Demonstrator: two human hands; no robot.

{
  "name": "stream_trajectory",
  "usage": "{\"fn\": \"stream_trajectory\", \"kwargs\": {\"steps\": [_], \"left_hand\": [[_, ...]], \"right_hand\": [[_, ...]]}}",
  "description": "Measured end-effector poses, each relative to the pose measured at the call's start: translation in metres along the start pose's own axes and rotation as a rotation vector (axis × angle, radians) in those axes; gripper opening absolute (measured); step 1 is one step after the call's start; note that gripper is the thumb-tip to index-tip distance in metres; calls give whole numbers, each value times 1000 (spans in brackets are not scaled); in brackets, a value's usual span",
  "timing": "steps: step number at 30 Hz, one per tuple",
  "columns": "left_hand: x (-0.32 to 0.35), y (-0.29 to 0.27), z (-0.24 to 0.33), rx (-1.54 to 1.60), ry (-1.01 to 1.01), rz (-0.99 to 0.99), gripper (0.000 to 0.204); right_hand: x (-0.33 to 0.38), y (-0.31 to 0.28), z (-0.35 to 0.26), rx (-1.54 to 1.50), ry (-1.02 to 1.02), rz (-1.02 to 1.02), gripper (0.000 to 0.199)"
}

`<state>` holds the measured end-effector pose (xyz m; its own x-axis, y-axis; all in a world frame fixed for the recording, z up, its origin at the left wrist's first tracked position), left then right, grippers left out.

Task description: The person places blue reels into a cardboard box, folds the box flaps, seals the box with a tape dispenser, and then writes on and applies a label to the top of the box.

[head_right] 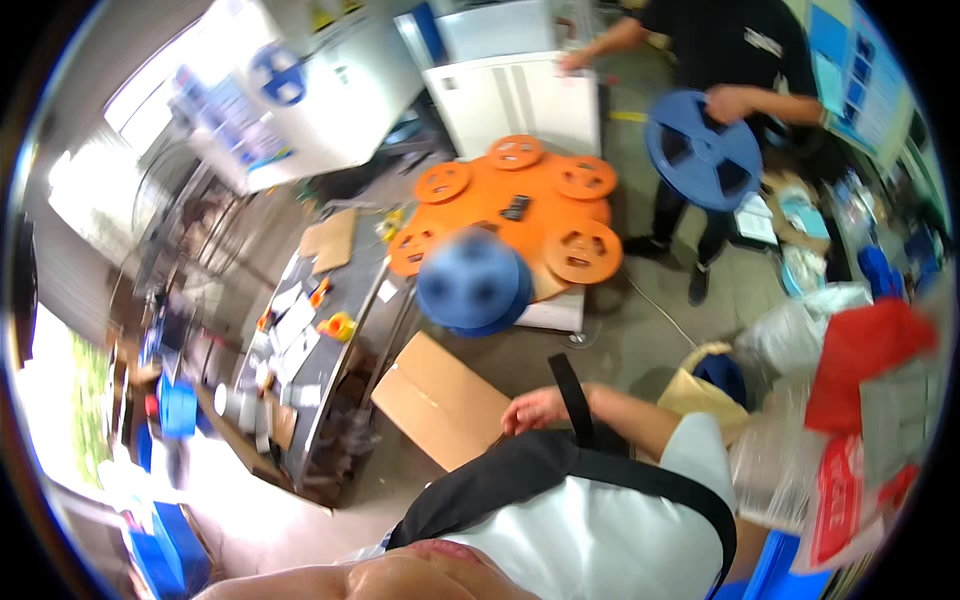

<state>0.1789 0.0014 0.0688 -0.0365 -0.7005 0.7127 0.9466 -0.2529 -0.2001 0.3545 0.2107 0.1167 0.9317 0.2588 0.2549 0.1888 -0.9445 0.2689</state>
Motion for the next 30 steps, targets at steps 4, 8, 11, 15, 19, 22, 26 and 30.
{"fn": "stream_trajectory", "kwargs": {"steps": [4,8,11,15,19,22,26,30], "left_hand": [[27,3,0,-279,-74,-2,41],[60,0,-7,-311,-219,94,39],[73,-2,-33,-456,87,478,26],[102,-10,-30,-293,123,664,24],[97,-1,-36,-245,202,673,25],[101,0,-40,-88,116,670,26],[99,5,-46,-19,30,742,26],[97,4,-54,51,-9,826,26]], "right_hand": [[-46,63,20,-264,91,-216,40],[-65,68,24,-180,268,-130,41],[-70,66,7,-33,345,-40,41],[-73,60,2,104,417,42,43],[-76,58,-5,204,455,62,44],[-76,59,-6,276,466,46,44],[-83,57,-4,365,454,-8,45],[-92,55,4,449,430,-71,46]]}}
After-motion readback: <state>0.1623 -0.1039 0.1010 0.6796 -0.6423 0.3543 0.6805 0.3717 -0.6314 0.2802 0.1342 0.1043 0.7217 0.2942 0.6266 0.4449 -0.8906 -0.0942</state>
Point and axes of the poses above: each hand's wrist, its own x-axis away from the middle knuckle, its own y-axis out of the palm, z = x × y, the point moved 3 cm from there along -x, towards the middle knuckle, and after that the axes turned 14 degrees about x, right-handed, at the moved point
